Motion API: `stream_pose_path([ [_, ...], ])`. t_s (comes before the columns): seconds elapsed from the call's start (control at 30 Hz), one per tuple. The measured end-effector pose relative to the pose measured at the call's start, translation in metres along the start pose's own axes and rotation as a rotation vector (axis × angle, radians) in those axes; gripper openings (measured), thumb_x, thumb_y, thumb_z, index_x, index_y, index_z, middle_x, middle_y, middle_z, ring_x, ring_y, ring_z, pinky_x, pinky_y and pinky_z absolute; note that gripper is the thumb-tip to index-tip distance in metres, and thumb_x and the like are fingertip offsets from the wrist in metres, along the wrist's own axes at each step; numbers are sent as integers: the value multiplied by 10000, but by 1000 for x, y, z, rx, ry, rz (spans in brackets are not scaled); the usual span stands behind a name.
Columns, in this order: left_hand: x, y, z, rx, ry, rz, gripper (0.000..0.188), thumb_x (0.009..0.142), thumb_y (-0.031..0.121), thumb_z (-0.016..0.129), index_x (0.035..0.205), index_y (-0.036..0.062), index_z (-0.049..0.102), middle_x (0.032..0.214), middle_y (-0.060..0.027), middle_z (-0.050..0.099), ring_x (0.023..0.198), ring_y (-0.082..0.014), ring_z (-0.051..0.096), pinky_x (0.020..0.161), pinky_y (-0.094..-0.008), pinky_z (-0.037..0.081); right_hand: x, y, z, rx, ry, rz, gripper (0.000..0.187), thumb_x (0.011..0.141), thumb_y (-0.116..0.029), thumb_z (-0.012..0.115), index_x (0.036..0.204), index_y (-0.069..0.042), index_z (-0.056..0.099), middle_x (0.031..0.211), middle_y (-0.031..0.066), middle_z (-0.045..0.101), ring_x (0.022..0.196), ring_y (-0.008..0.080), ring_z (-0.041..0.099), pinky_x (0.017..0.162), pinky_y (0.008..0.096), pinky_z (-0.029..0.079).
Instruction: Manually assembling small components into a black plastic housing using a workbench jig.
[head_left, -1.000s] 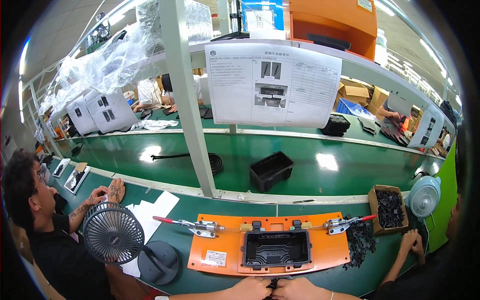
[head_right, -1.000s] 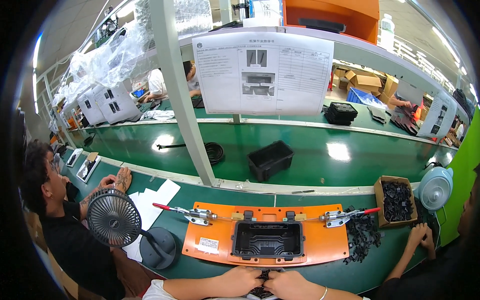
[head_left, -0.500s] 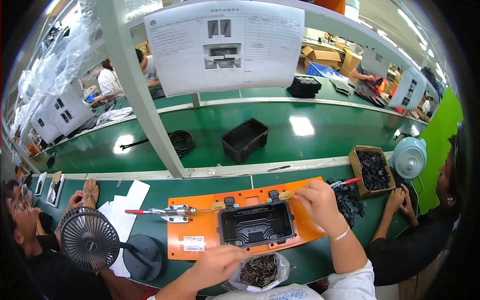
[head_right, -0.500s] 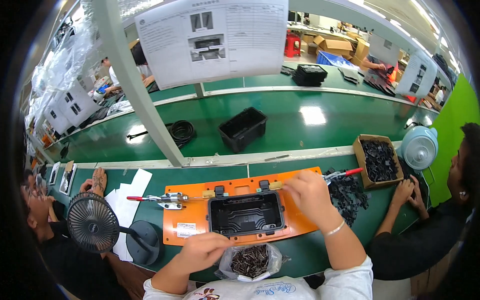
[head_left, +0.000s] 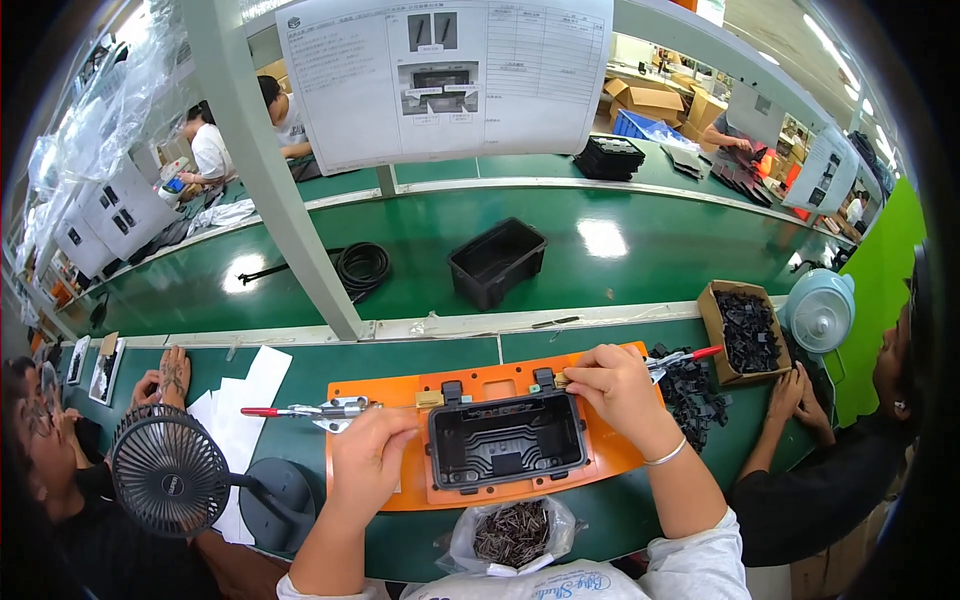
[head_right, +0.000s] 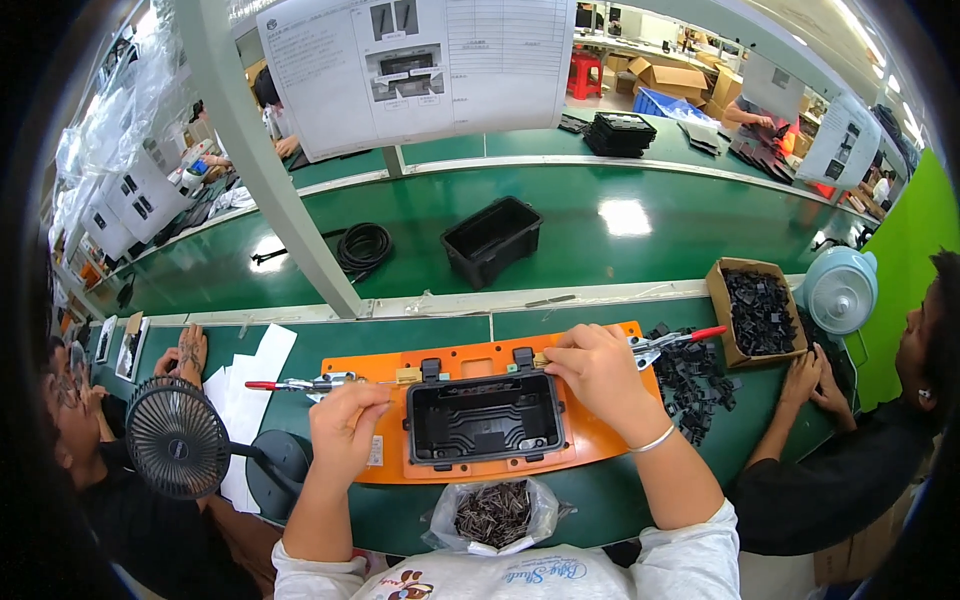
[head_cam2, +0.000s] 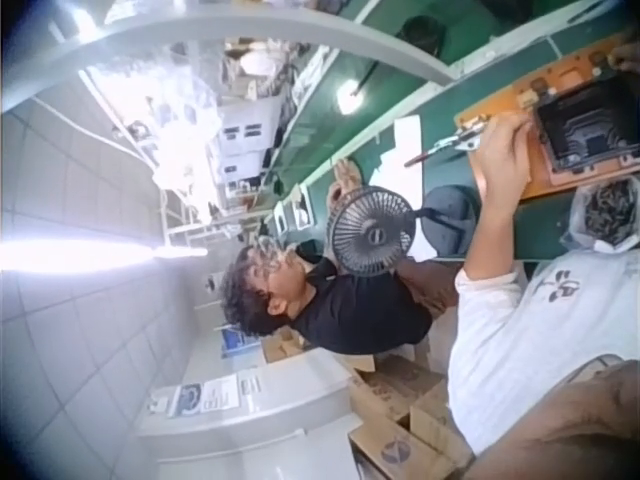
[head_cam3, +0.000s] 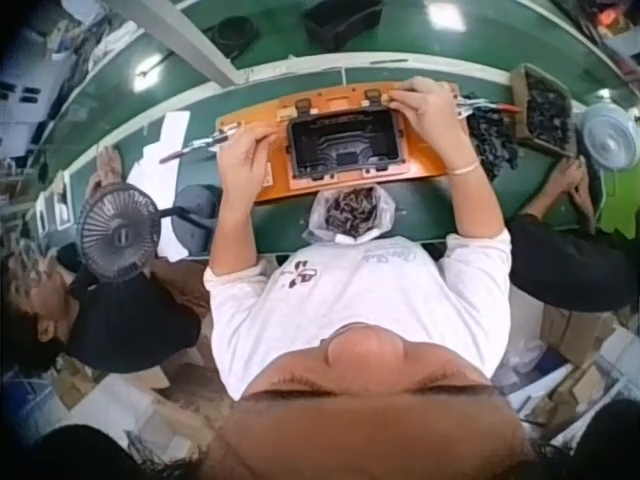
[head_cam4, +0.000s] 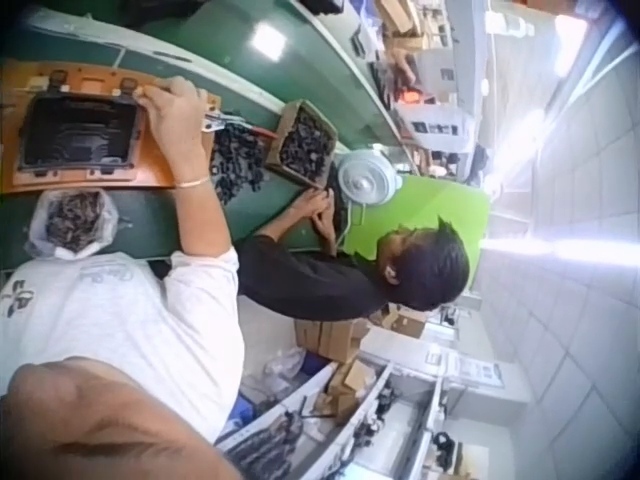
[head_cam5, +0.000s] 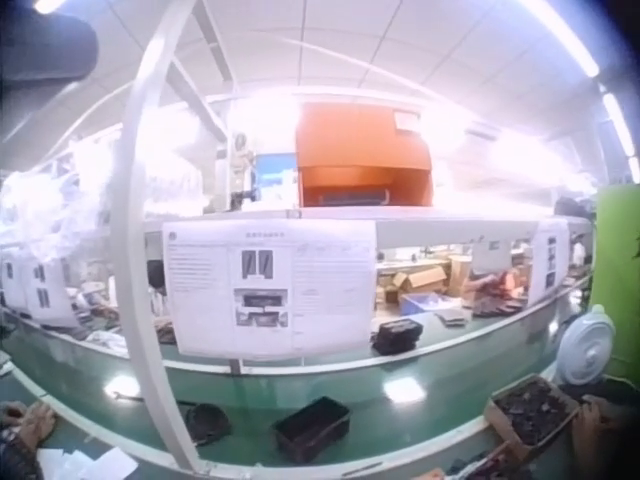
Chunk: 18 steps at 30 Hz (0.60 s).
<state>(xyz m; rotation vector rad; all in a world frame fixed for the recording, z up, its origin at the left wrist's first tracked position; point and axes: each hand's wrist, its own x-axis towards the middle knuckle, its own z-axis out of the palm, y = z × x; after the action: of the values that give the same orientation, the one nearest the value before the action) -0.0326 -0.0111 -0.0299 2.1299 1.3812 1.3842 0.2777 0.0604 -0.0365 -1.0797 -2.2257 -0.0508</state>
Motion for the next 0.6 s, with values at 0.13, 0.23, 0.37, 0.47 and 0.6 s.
stream_pose_path([
  [0.13, 14, -10, 10, 79, 37, 39, 129, 736, -37, 677, 850, 13, 645, 898, -114, 647, 808, -284, 614, 703, -349, 480, -6, 3, 3, 22, 19, 21, 209, 667, -106, 772, 872, -102, 734, 779, 16, 621, 737, 203, 588, 725, 335, 414],
  [0.23, 21, -18, 16, 131, 7, 44, 135, 722, -13, 694, 842, 35, 655, 951, -105, 634, 876, -278, 595, 777, -367, 444, -8, 4, 4, 47, 24, 45, 220, 671, -102, 771, 887, -110, 733, 784, 12, 624, 744, 196, 586, 721, 337, 416],
  [0.37, 19, -33, 23, 191, -22, 31, 126, 709, 15, 715, 823, 53, 675, 963, -86, 635, 903, -267, 584, 818, -369, 408, -2, -3, 3, -13, -39, -23, 261, 668, -74, 725, 919, -145, 728, 949, 29, 622, 858, 207, 570, 788, 356, 397],
  [0.47, 17, -33, 24, 180, -31, 9, 120, 703, 27, 725, 813, 56, 686, 961, -77, 639, 908, -265, 585, 822, -370, 406, -3, -6, -5, -112, -40, -139, 311, 650, -49, 703, 942, -153, 726, 1079, 59, 607, 932, 227, 559, 825, 378, 395],
  [0.6, 16, -39, 26, 159, -51, -22, 129, 701, 35, 732, 823, 60, 696, 969, -75, 646, 920, -266, 587, 832, -375, 410, -6, -1, -1, -125, -37, -153, 320, 647, -44, 695, 949, -146, 722, 1133, 75, 610, 971, 235, 567, 857, 394, 392],
])
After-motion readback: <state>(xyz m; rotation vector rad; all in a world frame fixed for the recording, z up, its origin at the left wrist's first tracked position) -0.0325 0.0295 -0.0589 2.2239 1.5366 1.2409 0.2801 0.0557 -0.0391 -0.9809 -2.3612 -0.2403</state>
